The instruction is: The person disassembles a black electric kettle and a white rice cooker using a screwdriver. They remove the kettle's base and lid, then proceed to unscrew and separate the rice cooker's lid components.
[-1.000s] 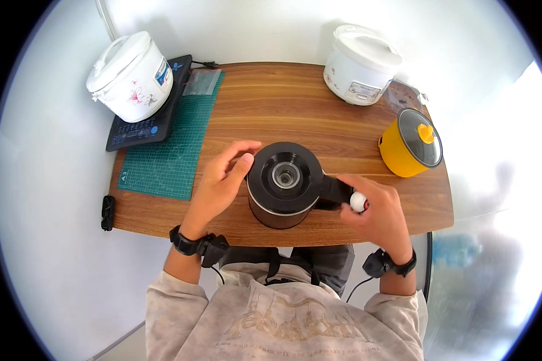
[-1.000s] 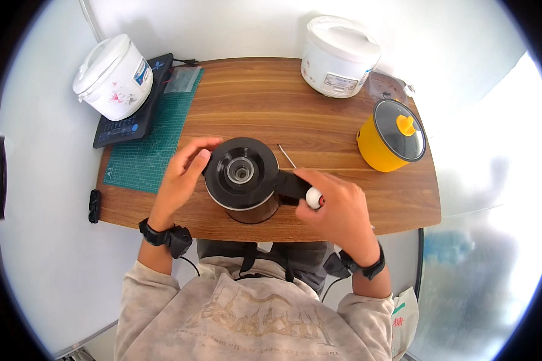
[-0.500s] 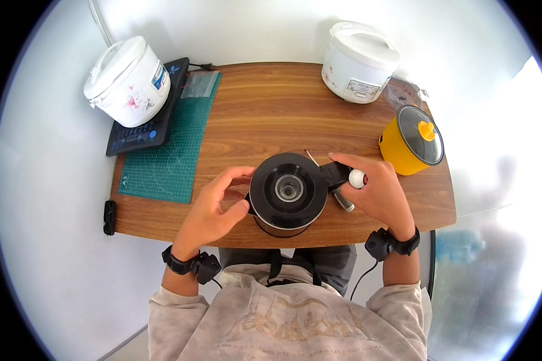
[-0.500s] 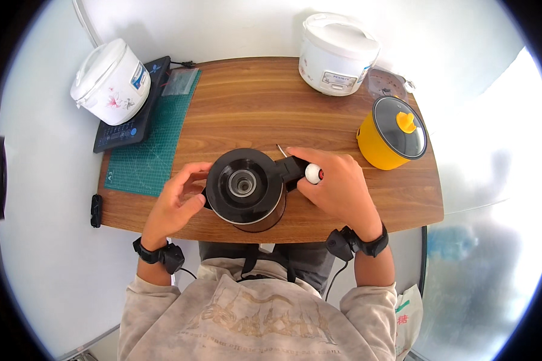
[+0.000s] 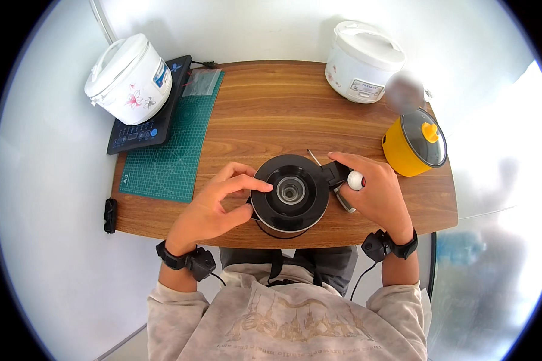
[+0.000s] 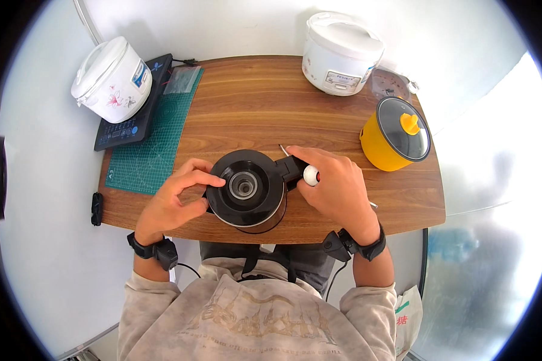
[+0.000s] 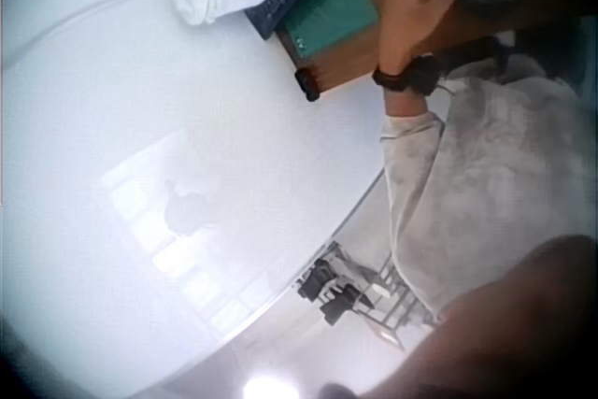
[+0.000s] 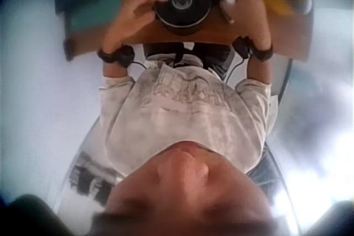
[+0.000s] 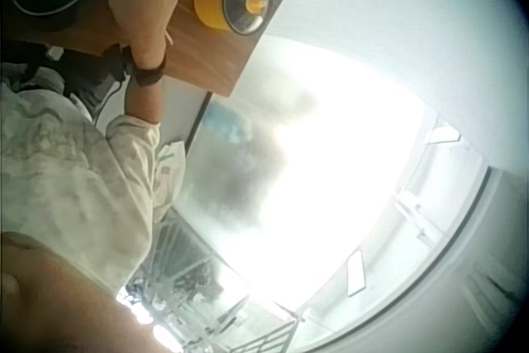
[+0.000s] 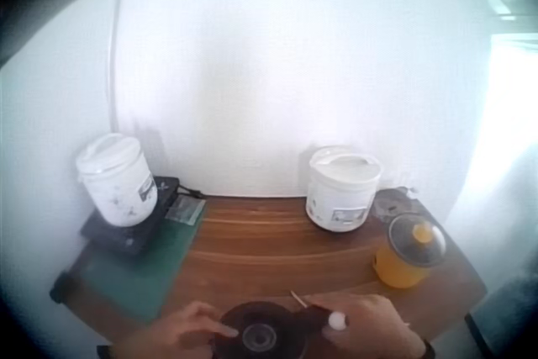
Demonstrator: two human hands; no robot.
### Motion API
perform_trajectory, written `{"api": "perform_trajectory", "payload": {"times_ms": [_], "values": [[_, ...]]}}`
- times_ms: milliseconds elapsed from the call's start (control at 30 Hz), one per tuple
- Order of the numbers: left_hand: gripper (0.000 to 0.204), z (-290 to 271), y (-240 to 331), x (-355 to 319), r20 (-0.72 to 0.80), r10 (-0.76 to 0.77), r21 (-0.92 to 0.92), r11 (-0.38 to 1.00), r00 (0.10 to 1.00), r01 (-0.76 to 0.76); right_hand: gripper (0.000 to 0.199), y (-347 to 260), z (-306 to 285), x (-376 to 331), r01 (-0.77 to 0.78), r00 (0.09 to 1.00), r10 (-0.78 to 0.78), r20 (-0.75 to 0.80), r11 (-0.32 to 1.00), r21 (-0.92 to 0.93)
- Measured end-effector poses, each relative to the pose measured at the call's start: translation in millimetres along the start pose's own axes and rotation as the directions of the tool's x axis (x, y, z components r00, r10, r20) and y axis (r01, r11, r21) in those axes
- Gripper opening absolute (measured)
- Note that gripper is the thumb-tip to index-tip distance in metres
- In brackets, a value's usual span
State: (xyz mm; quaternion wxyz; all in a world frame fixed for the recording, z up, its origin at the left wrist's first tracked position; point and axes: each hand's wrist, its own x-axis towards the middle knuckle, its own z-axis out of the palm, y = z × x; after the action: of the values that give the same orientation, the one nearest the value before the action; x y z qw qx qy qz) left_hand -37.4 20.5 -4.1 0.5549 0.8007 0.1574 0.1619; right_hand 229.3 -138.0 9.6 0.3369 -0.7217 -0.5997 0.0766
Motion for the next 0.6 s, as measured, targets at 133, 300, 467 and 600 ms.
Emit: {"api": "perform_trajectory", "payload": {"times_ms": [133,300,467,600], "values": [[0.039,-19.5,21.0,8.5,0.127,-0.031,0.180,0.984,0.991,0.007,0.051,-1.2,-0.2,-0.2,-0.014,1.000,0.014,0.003,1.000,-0.005],[0.037,-28.8,29.7,19.9,0.219,-0.002,0.333,0.940,0.976,-0.072,0.051,-0.5,1.2,-0.1,-0.014,1.000,0.014,-0.005,1.000,0.006],[0.040,-26.0,29.8,22.2,0.219,0.050,0.425,0.894,0.974,-0.141,0.051,3.2,1.7,-0.4,0.026,1.000,-0.026,-0.007,0.999,0.028],[0.037,-24.2,32.3,19.3,0.186,-0.003,0.383,0.921,0.983,-0.070,0.050,1.7,-7.1,2.8,-0.008,0.997,-0.003,0.079,0.990,0.142]]}}
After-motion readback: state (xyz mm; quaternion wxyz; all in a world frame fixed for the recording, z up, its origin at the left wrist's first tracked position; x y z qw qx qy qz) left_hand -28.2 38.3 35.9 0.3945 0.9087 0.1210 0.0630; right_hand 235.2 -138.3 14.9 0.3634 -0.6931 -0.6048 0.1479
